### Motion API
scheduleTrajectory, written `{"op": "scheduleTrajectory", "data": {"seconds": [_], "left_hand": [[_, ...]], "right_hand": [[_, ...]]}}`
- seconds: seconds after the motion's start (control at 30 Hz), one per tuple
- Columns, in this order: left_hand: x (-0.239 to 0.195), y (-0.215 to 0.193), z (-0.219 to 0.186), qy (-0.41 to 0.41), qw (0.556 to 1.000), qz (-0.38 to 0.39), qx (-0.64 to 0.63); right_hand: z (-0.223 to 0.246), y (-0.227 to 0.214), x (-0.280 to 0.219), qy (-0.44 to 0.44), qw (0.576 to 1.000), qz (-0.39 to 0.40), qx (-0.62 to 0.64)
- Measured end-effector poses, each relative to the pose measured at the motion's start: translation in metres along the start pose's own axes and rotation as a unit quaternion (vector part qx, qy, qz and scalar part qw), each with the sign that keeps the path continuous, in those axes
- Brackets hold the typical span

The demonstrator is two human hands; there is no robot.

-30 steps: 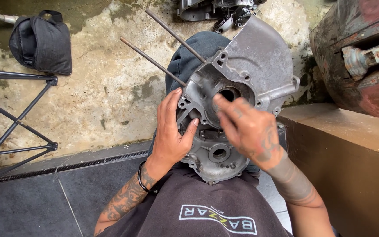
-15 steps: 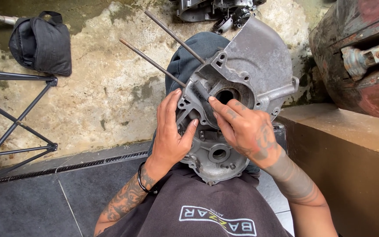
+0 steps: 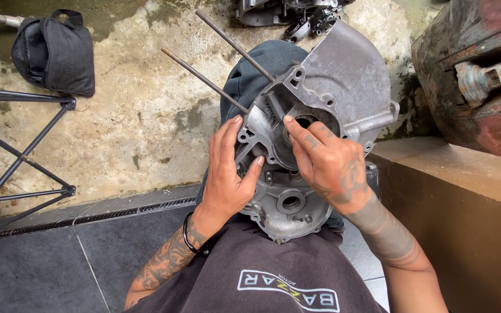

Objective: The person sits on the floor and cleans a disassembled motorcycle engine casing using a wire brush. They scrub the internal surfaces, bolt holes, and outer edges of the metal part while holding it on their lap.

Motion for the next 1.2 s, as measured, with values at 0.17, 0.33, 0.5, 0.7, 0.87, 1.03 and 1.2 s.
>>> {"op": "scheduleTrajectory", "data": {"seconds": [0.17, 0.33, 0.5, 0.7, 0.87, 1.03, 1.2], "left_hand": [[-0.001, -0.001, -0.004, -0.006, 1.000, 0.002, -0.011], [-0.002, 0.002, 0.002, -0.002, 1.000, 0.002, 0.000], [-0.003, 0.000, -0.001, -0.002, 1.000, 0.001, 0.003], [-0.004, 0.000, 0.001, -0.001, 1.000, -0.006, 0.013], [-0.002, -0.001, -0.001, 0.002, 1.000, -0.004, 0.013], [-0.001, 0.001, -0.001, 0.006, 1.000, -0.005, 0.014], [-0.005, -0.001, -0.002, -0.002, 1.000, -0.005, 0.010]], "right_hand": [[0.018, -0.004, 0.004, 0.033, 0.995, 0.023, 0.095], [0.011, 0.000, -0.003, 0.073, 0.986, 0.032, 0.145], [0.016, -0.024, 0.006, 0.145, 0.935, 0.074, 0.316], [-0.013, -0.012, -0.031, 0.185, 0.915, 0.040, 0.357], [0.013, -0.030, -0.010, 0.126, 0.955, 0.070, 0.261], [0.016, -0.001, -0.002, 0.043, 0.991, 0.053, 0.114], [0.017, -0.022, 0.007, 0.001, 0.995, 0.093, 0.037]]}}
Point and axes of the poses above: each hand's wrist, its own x-axis towards the middle knuckle, its own y-axis out of the palm, z = x × y, the point moved 2 cm from there along x, towards the middle knuckle
